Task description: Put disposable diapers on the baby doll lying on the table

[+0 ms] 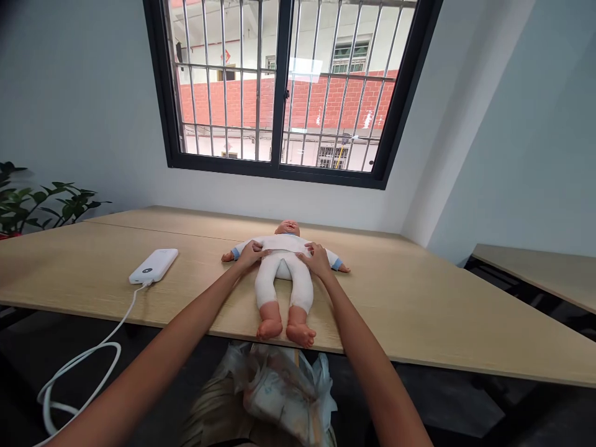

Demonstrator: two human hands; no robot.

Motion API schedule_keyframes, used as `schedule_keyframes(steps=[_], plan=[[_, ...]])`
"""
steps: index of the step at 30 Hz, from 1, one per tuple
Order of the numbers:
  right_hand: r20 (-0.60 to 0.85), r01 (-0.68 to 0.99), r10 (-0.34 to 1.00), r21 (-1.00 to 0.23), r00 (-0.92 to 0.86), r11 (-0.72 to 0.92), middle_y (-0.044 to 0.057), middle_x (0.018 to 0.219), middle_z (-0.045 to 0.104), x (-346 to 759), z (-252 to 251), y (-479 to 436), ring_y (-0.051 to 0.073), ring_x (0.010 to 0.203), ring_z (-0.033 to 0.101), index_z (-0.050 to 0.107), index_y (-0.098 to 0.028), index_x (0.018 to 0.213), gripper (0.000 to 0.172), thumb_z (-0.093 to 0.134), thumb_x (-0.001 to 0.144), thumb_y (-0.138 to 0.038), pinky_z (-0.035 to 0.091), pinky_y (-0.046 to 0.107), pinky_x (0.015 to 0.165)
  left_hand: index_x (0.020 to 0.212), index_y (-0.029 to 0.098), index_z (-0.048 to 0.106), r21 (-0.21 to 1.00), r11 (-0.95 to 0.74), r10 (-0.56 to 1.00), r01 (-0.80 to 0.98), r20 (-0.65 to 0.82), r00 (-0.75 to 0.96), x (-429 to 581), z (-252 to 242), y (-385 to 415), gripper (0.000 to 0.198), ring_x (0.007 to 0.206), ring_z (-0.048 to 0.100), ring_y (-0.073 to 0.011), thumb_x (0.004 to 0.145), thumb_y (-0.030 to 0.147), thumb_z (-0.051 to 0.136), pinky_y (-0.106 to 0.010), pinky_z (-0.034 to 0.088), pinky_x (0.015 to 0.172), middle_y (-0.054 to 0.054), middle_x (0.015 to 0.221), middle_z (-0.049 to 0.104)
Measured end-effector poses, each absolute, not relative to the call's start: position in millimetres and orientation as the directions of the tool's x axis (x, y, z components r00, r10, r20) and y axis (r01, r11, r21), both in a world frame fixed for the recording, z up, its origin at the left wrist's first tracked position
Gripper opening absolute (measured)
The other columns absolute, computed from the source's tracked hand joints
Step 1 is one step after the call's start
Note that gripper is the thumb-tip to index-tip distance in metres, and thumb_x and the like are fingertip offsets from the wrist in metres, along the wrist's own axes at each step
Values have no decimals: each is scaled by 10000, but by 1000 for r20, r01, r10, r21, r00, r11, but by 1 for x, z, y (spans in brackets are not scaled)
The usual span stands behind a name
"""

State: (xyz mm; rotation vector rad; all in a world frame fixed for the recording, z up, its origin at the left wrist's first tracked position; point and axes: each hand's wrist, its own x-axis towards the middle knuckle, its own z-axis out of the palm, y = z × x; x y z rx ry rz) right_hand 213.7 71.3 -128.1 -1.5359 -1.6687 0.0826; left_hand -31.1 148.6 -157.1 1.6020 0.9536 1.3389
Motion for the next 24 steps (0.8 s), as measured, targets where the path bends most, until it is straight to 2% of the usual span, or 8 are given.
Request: schedule_keyframes(steps=[3, 7, 15, 21, 24], plan=[[599, 791, 801, -487, -6, 370, 122, 1083, 688, 210, -128, 72, 236, 1002, 610, 717, -142, 1042, 334, 656, 792, -355, 441, 364, 938, 751, 171, 598, 920, -392, 903, 20, 381, 199, -34, -150, 152, 401, 765, 607, -197, 517, 378, 850, -305, 479, 726, -35, 740, 652], [612, 767, 791, -508, 0, 393, 89, 945, 731, 205, -130, 74, 235, 903, 639, 757, -177, 870, 201, 624, 788, -305, 464, 366, 877, 671, 156, 668, 913, -408, 878, 3, 392, 277, -35, -143, 149, 314, 735, 607, -191, 511, 372, 831, -305, 478, 706, -45, 737, 683], [627, 731, 769, -581, 122, 357, 70, 935, 699, 210, -126, 79, 241, 938, 597, 696, -194, 797, 183, 574, 765, -327, 443, 373, 885, 617, 150, 664, 919, -394, 869, 20, 365, 335, -51, -133, 147, 321, 720, 592, -180, 507, 400, 834, -295, 444, 687, -38, 675, 673], [575, 781, 818, -512, 4, 357, 53, 855, 700, 207, -125, 76, 225, 869, 589, 683, -198, 719, 165, 554, 759, -294, 418, 364, 861, 616, 135, 677, 928, -362, 858, 89, 294, 421, -57, -134, 150, 356, 638, 544, -151, 468, 408, 850, -275, 392, 614, -23, 604, 627], [560, 732, 828, -578, 36, 359, 55, 836, 699, 204, -124, 74, 222, 852, 594, 675, -197, 699, 212, 546, 781, -344, 422, 362, 839, 646, 133, 683, 923, -368, 851, 111, 286, 441, -58, -135, 151, 398, 590, 498, -128, 485, 469, 823, -258, 349, 567, -14, 606, 599]])
